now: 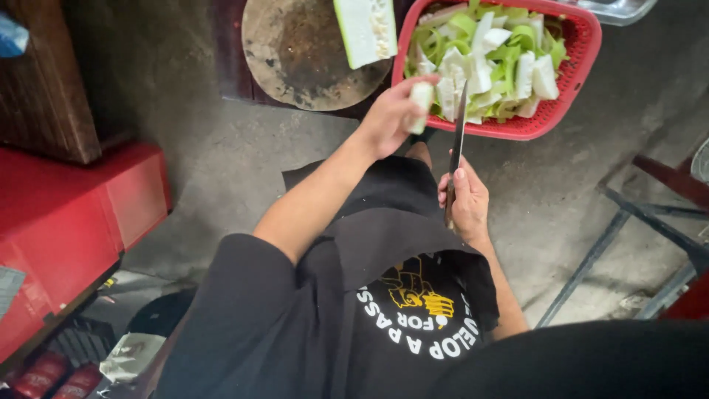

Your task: The person peels a large green vegetable using a red peeler and places the peels into a red basket. They then use a knife to slice the vegetable into smaller pieces on a wooden cutting board, transferring the cut pieces into the same basket.

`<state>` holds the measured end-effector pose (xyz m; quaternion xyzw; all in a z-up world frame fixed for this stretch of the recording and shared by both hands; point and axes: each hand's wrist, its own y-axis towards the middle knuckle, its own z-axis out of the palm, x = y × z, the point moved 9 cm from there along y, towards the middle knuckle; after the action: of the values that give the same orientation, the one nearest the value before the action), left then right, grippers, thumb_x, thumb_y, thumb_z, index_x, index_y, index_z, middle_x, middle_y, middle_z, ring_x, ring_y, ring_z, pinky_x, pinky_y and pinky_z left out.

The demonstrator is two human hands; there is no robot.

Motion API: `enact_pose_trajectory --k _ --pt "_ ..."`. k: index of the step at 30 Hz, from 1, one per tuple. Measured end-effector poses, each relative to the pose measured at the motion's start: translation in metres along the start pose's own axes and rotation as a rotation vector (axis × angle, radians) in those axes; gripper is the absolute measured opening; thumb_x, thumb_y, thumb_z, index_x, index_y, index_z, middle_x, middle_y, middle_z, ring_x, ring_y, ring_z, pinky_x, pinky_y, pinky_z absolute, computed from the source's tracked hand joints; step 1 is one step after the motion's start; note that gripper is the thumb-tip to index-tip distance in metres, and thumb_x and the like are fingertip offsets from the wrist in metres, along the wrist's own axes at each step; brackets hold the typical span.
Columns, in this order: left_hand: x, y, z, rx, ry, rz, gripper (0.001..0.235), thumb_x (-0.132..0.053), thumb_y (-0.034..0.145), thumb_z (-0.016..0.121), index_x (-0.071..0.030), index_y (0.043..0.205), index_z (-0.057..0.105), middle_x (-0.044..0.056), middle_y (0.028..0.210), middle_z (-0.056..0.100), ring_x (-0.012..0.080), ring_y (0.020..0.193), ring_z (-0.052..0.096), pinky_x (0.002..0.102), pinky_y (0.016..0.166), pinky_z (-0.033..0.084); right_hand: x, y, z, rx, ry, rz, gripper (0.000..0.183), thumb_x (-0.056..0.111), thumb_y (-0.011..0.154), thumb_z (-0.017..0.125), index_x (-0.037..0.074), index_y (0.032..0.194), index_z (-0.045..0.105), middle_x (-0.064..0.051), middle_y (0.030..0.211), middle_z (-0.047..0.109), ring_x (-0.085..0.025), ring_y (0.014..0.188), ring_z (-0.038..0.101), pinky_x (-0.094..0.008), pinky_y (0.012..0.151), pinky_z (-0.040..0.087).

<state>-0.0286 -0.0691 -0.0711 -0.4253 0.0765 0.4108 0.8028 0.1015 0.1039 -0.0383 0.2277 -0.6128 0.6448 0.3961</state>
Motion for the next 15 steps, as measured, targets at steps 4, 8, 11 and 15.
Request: enact_pose_trajectory --k 4,8,11,15 --pt "-0.002 0.029 0.041 -0.075 -0.213 -0.074 0.032 0.009 0.097 0.05 0.003 0.128 0.055 0.024 0.112 0.063 0.0299 0.079 0.069 0.04 0.062 0.064 0.023 -0.008 -0.007 -0.063 -0.166 0.06 0.051 0.029 0.111 0.05 0.014 0.16 0.046 0.0 0.08 0.056 -0.006 0.058 0.047 -0.02 0.049 0.038" --pt "0.0 0.043 0.042 -0.043 -0.305 -0.018 0.035 -0.01 0.109 0.049 0.006 0.139 0.059 0.024 0.123 0.066 0.0209 0.077 0.061 0.029 0.056 0.056 0.044 -0.011 -0.01 -0.044 -0.327 0.015 0.045 0.023 0.111 0.05 0.007 0.152 0.056 0.001 0.081 0.054 -0.005 0.061 0.044 -0.018 0.061 0.042" --pt "-0.001 0.039 0.036 -0.142 -0.29 0.007 0.034 -0.015 0.109 0.053 -0.002 0.138 0.064 0.023 0.118 0.071 0.0152 0.068 0.061 0.028 0.052 0.053 0.064 -0.013 -0.003 -0.004 -0.655 -0.12 0.041 0.028 0.109 0.055 0.01 0.144 0.066 -0.002 0.096 0.069 -0.011 0.082 0.061 -0.026 0.084 0.05" --pt "-0.001 0.038 0.028 -0.207 -0.338 0.057 0.035 -0.016 0.107 0.051 0.004 0.133 0.065 0.023 0.118 0.069 0.0158 0.065 0.055 0.029 0.05 0.049 0.07 -0.01 0.008 0.07 -0.733 -0.249 0.037 0.024 0.111 0.055 0.006 0.141 0.066 -0.009 0.124 0.073 -0.016 0.106 0.065 -0.029 0.097 0.049"
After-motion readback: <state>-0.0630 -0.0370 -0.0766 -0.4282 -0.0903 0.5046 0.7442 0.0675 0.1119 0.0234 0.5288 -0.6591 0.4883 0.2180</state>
